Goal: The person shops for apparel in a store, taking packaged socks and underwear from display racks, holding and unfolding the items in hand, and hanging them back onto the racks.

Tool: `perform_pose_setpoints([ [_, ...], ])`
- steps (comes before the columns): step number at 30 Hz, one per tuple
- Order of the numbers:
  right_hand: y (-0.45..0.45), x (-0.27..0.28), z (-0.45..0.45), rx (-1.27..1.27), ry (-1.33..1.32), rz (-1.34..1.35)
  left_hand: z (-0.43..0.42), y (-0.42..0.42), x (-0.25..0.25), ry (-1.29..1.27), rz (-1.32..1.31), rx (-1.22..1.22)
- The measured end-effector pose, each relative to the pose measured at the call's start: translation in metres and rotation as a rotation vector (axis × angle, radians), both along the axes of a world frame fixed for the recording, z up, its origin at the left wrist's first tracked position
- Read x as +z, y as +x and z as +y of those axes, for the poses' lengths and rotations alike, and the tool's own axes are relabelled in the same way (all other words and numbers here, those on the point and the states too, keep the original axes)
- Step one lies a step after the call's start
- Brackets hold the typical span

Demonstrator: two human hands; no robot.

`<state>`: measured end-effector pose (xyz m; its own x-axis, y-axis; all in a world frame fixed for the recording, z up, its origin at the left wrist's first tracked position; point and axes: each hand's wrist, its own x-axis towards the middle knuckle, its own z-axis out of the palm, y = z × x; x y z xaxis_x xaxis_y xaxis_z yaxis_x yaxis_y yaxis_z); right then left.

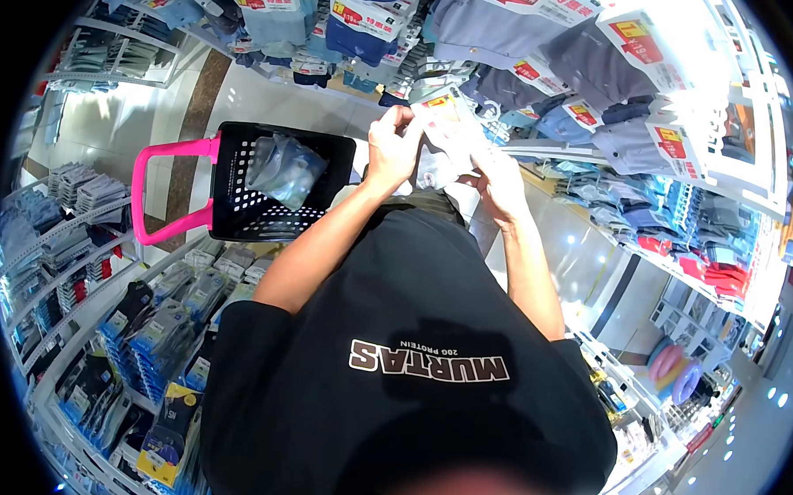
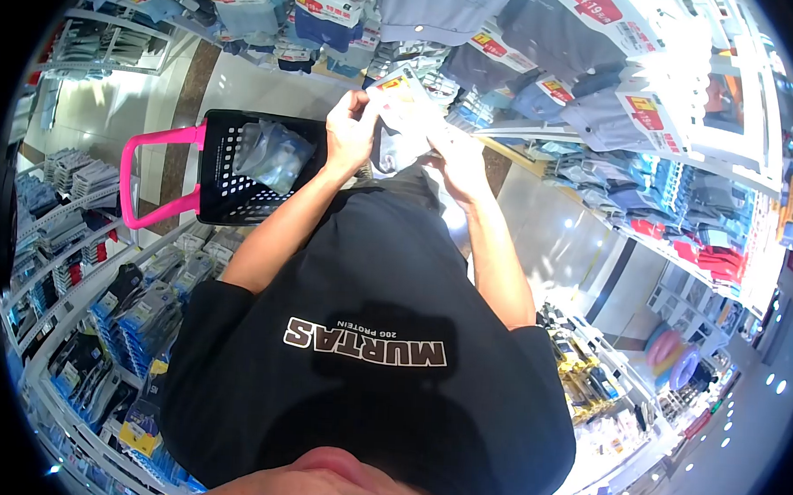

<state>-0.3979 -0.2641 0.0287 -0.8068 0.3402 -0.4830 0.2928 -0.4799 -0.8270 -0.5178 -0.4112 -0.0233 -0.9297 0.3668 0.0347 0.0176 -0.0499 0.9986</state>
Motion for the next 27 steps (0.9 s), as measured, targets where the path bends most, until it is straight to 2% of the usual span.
perform_pose_setpoints([
  [3,0.001,0.008,0.004,0.044,0.007,0.02,-0.003,-0.001,0.007,0.106,-0.289,-0.02],
  [7,0.005,0.003,0.016,0.075,-0.041,0.047,-0.005,0.001,0.009,0.236,-0.471,-0.082],
  [10,0.003,0.0,0.022,0.042,-0.084,0.072,-0.013,0.001,0.007,0.073,-0.312,-0.115],
  [13,-0.008,0.01,0.017,-0.182,-0.182,0.15,-0.016,-0.002,0.015,-0.03,-0.285,-0.081],
  [14,-0.006,0.001,0.023,-0.177,-0.196,0.162,-0.021,-0.004,0.014,-0.017,-0.302,-0.143],
  [17,-0.01,0.001,0.023,-0.201,-0.169,0.183,-0.024,-0.007,0.02,-0.064,0.091,-0.143],
  [19,-0.012,0.004,0.02,-0.182,-0.168,0.205,-0.022,-0.002,0.037,-0.054,0.114,-0.235],
  [21,-0.012,0.001,0.021,-0.178,-0.198,0.194,-0.017,-0.005,0.029,-0.056,0.181,-0.276],
  [25,-0.009,-0.014,0.03,-0.215,-0.287,0.108,-0.021,-0.017,0.009,0.248,-0.486,-0.462],
  [27,-0.006,-0.018,0.03,-0.206,-0.325,0.072,-0.026,-0.018,0.009,0.309,-0.766,-0.472],
])
